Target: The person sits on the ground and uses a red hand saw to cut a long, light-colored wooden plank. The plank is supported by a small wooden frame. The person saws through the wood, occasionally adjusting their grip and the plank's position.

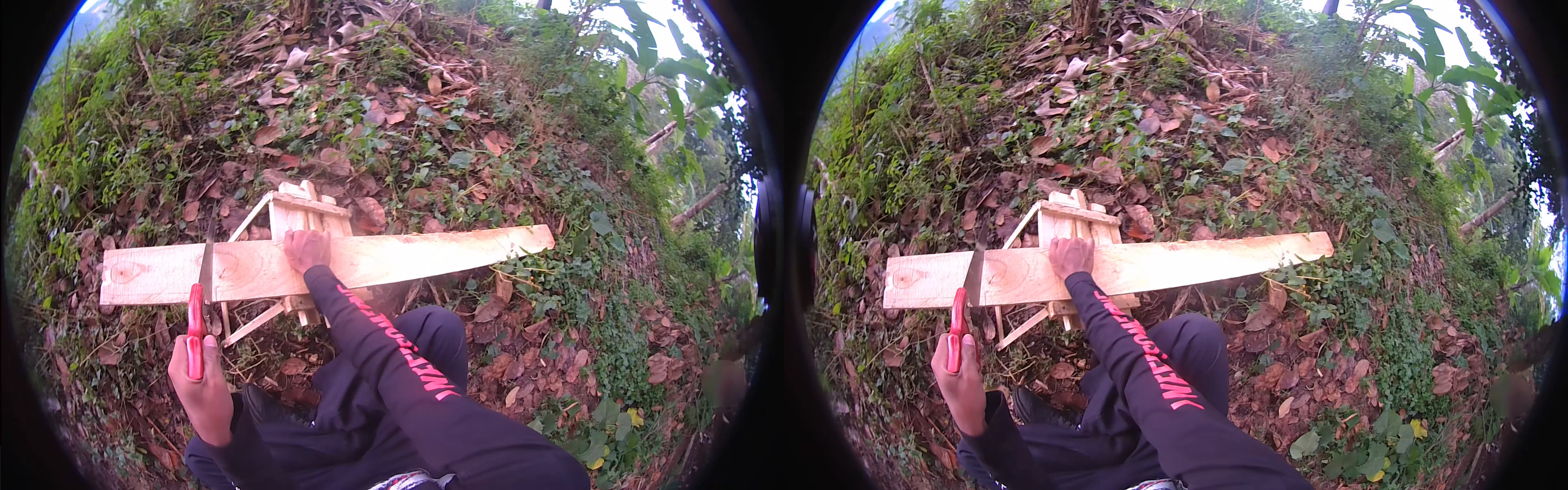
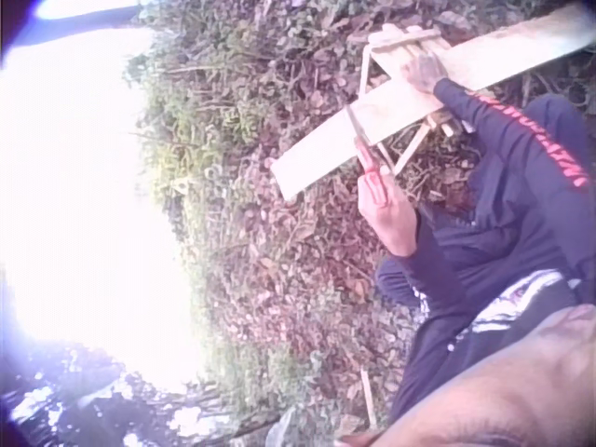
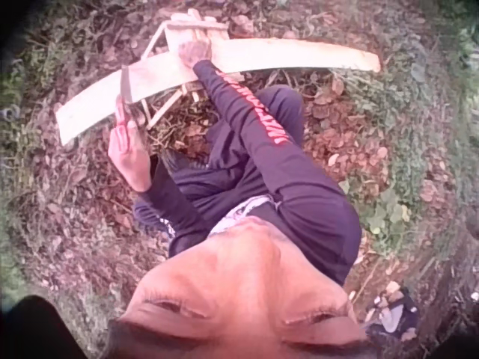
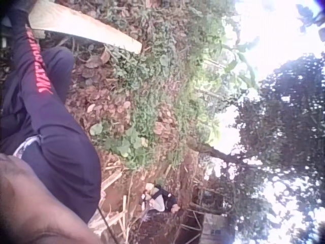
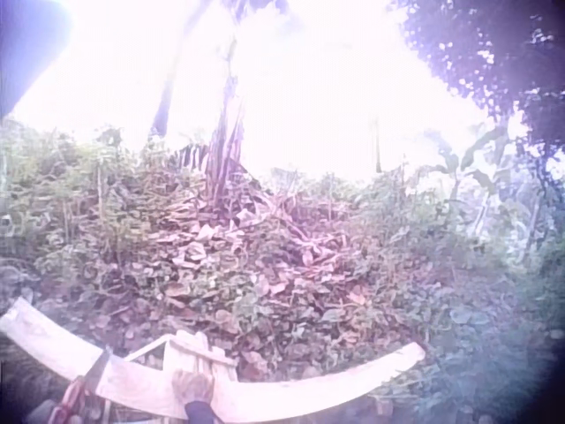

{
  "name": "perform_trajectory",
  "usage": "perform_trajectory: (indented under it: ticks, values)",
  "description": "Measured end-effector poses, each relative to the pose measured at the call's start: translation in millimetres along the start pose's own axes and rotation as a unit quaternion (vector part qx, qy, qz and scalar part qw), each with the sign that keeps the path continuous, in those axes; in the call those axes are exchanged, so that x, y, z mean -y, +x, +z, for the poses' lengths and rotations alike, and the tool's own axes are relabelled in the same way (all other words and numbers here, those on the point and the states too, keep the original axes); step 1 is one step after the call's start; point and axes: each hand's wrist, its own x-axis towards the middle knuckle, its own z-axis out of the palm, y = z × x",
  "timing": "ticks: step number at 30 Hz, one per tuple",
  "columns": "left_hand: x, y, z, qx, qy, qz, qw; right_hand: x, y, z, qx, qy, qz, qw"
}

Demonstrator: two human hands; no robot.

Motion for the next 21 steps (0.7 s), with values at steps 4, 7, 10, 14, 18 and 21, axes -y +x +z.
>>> perform_trajectory:
  ticks: [4, 7, 10, 14, 18, 21]
  values:
    - [-18.3, -44.4, -22.4, 0.001, -0.004, -0.078, 0.997, 3.9, 2.8, 2.4, -0.032, -0.005, -0.018, 0.999]
    - [-6.1, -51.0, -14.2, -0.02, 0.011, -0.035, 0.999, 6.0, -5.8, 3.3, 0.02, 0.004, -0.006, 1.0]
    - [56.6, 11.7, 36.8, -0.079, -0.005, 0.027, 0.997, 1.4, -0.8, -0.6, -0.011, -0.007, -0.039, 0.999]
    - [73.0, 71.8, 57.8, -0.079, 0.041, 0.087, 0.992, 2.9, 2.1, 10.2, -0.018, -0.006, -0.034, 0.999]
    - [53.1, 11.9, 30.0, -0.013, 0.03, 0.082, 0.996, -10.5, -2.8, 7.7, -0.046, 0.029, 0.017, 0.998]
    - [64.8, -20.4, 2.5, -0.014, 0.009, -0.007, 1.0, 7.1, -5.1, 7.5, 0.016, 0.06, 0.005, 0.998]
